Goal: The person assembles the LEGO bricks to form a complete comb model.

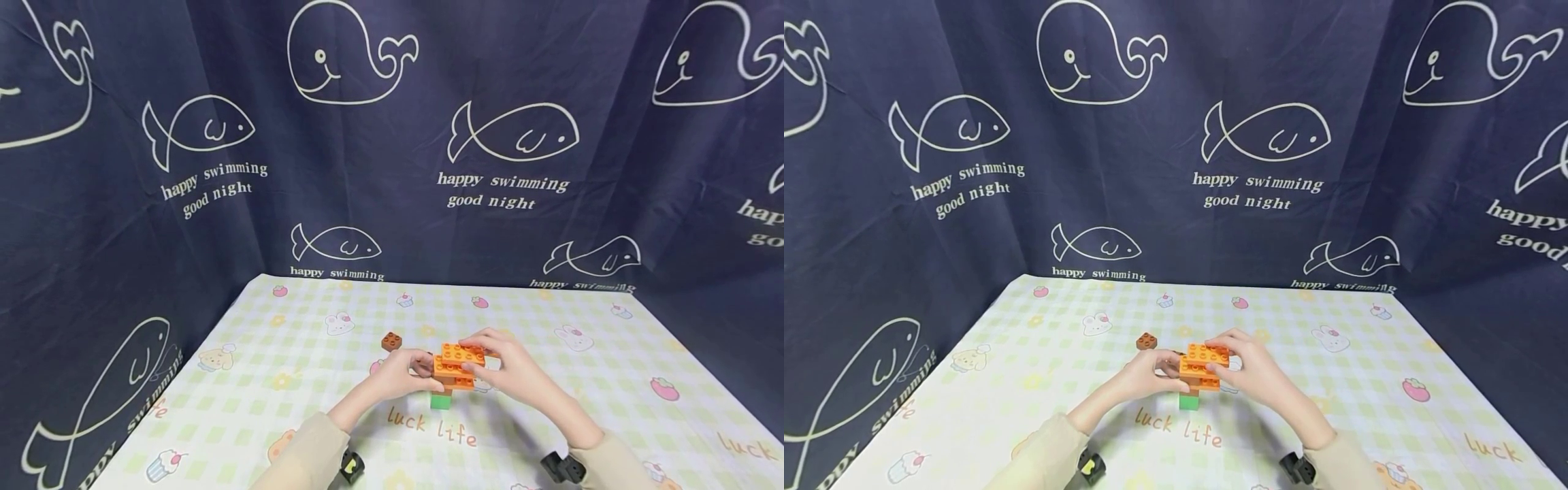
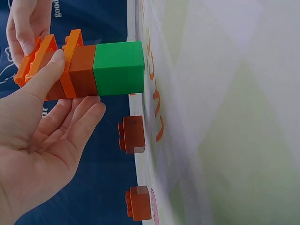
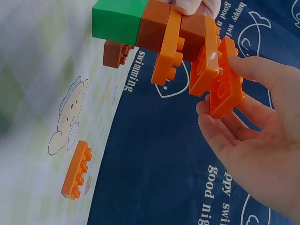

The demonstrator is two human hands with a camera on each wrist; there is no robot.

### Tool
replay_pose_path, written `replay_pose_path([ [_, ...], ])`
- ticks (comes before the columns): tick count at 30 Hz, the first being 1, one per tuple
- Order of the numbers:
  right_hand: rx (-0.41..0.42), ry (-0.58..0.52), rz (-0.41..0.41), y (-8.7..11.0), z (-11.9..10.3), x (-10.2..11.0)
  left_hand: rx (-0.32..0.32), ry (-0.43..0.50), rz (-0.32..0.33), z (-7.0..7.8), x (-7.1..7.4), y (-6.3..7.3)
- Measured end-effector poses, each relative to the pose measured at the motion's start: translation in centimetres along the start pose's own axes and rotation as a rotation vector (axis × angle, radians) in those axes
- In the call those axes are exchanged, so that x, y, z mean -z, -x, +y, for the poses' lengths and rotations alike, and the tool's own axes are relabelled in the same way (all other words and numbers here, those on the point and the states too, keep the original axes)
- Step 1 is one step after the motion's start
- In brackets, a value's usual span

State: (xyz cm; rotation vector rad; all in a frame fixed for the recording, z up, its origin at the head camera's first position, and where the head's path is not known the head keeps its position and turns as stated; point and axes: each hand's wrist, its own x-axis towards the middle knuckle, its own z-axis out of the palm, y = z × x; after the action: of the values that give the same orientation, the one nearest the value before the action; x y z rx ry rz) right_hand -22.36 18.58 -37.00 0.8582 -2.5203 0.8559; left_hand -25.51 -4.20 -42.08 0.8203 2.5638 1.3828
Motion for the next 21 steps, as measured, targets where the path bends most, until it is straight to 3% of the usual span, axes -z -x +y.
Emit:
replay_pose_path([
  [7,0.027,-0.007,0.006,-0.08,-0.08,-0.42,-0.003,0.003,-0.001,0.15,0.02,0.07],
  [21,-0.010,-0.044,-0.009,0.04,-0.28,-0.20,-0.001,-0.010,0.000,0.02,-0.02,0.05],
])
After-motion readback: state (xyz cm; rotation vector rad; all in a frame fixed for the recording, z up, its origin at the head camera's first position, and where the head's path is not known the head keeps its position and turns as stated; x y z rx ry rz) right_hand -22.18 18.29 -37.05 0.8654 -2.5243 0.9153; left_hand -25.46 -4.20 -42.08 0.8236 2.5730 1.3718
